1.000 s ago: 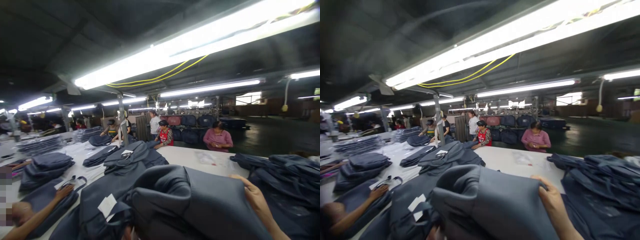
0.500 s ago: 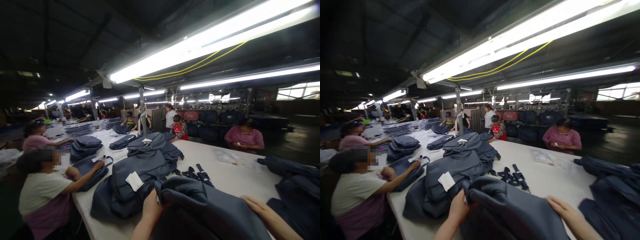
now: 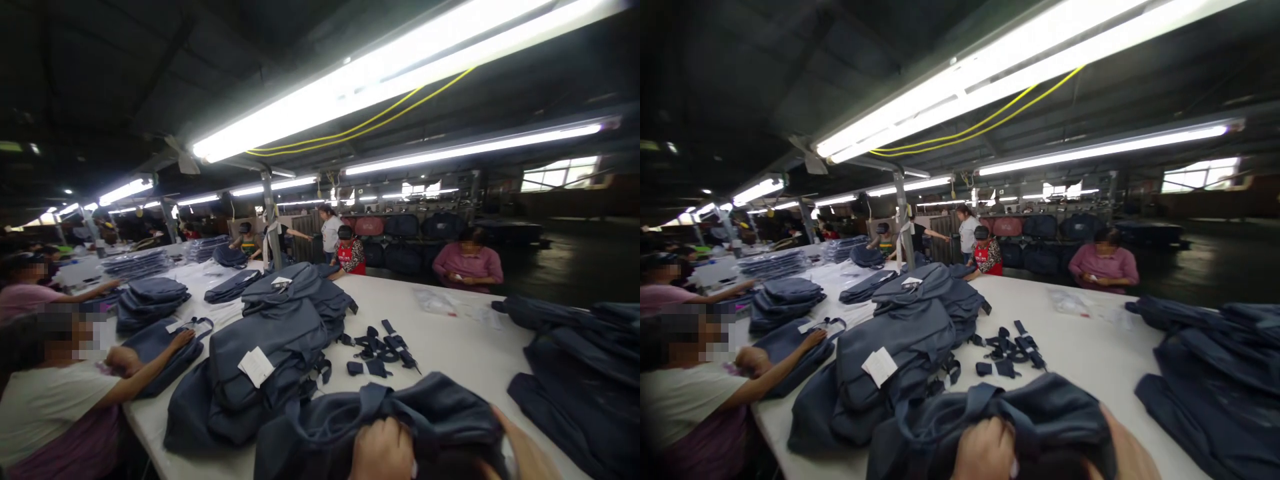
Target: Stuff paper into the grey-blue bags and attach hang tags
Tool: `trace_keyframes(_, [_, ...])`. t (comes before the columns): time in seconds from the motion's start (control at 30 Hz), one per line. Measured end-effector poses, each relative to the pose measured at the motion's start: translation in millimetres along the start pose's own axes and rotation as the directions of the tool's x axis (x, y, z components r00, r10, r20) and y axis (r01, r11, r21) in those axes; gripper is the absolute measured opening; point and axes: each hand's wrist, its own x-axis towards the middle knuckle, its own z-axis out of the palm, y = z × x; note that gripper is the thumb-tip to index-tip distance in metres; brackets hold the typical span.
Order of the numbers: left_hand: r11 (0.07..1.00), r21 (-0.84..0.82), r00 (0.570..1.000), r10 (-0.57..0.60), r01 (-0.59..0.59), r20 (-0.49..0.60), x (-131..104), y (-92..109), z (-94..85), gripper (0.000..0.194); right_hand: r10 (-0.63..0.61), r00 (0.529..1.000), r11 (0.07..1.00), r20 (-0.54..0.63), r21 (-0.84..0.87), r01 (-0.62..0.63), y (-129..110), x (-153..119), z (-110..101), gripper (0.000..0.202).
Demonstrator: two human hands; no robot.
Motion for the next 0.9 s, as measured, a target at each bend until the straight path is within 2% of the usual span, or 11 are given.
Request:
trace_keyframes(0.07, [0.999, 0.020, 0.992, 0.045, -0.048, 0.119, 1.0, 15.3, 26.1, 0.026, 0.067, 0.980, 0.997, 0.190, 0.016, -0.072, 4.0, -16.9, 2.5, 0.067])
trace_keyframes(0.2, [0.997, 0.015, 0.962, 0.074, -0.080, 0.264, -13.6, 32.6, 43.4, 0.035, -0.095, 0.890, 0.989, 0.446, 0.145, 0.033, -39.6, -40.1, -4.1, 0.068])
trace_keyframes(0.27, [0.995, -0.040, 0.959, 0.099, -0.091, 0.266, -19.7, 30.8, 39.8, 0.046, -0.169, 0.834, 0.975, 0.525, 0.213, 0.063, -60.1, -41.2, 1.0, 0.072])
trace_keyframes(0.4, [0.964, -0.203, 0.945, 0.218, -0.170, 0.244, -41.9, 18.2, 23.8, 0.063, -0.183, 0.803, 0.968, 0.568, 0.245, 0.048, -74.2, -43.0, 14.6, 0.068])
trace_keyframes(0.5, [0.839, -0.495, 0.896, 0.378, -0.226, 0.232, -71.5, 1.6, 3.1, 0.046, -0.162, 0.818, 0.956, 0.553, 0.293, -0.009, -77.2, -43.2, 16.5, 0.057])
trace_keyframes(0.53, [0.808, -0.551, 0.908, 0.370, -0.209, 0.198, -80.4, -6.5, -5.1, 0.033, -0.142, 0.829, 0.943, 0.541, 0.329, -0.053, -77.7, -41.7, 15.6, 0.050])
trace_keyframes(0.6, [0.843, -0.524, 0.979, 0.189, -0.120, 0.081, -92.4, -27.3, -22.0, 0.021, -0.066, 0.844, 0.882, 0.532, 0.427, -0.200, -77.0, -37.0, 11.4, 0.033])
trace_keyframes(0.63, [0.889, -0.455, 0.999, 0.054, -0.049, -0.002, -94.7, -39.5, -29.8, 0.023, -0.021, 0.838, 0.827, 0.545, 0.480, -0.292, -75.5, -34.2, 7.9, 0.025])
trace_keyframes(0.7, [0.952, -0.294, 0.982, -0.133, 0.088, -0.137, -91.9, -65.3, -41.0, 0.038, 0.024, 0.787, 0.680, 0.616, 0.567, -0.465, -70.4, -28.5, -1.6, 0.017])
trace_keyframes(0.8, [0.971, -0.220, 0.994, -0.099, 0.088, -0.040, -74.5, -101.3, -41.8, 0.051, -0.099, 0.661, 0.481, 0.743, 0.618, -0.622, -59.8, -21.5, -20.1, 0.041])
trace_keyframes(0.9, [0.893, -0.422, 0.988, -0.146, 0.155, 0.052, -49.8, -132.3, -28.9, 0.026, -0.262, 0.551, 0.439, 0.793, 0.606, -0.663, -51.3, -17.5, -35.0, 0.054])
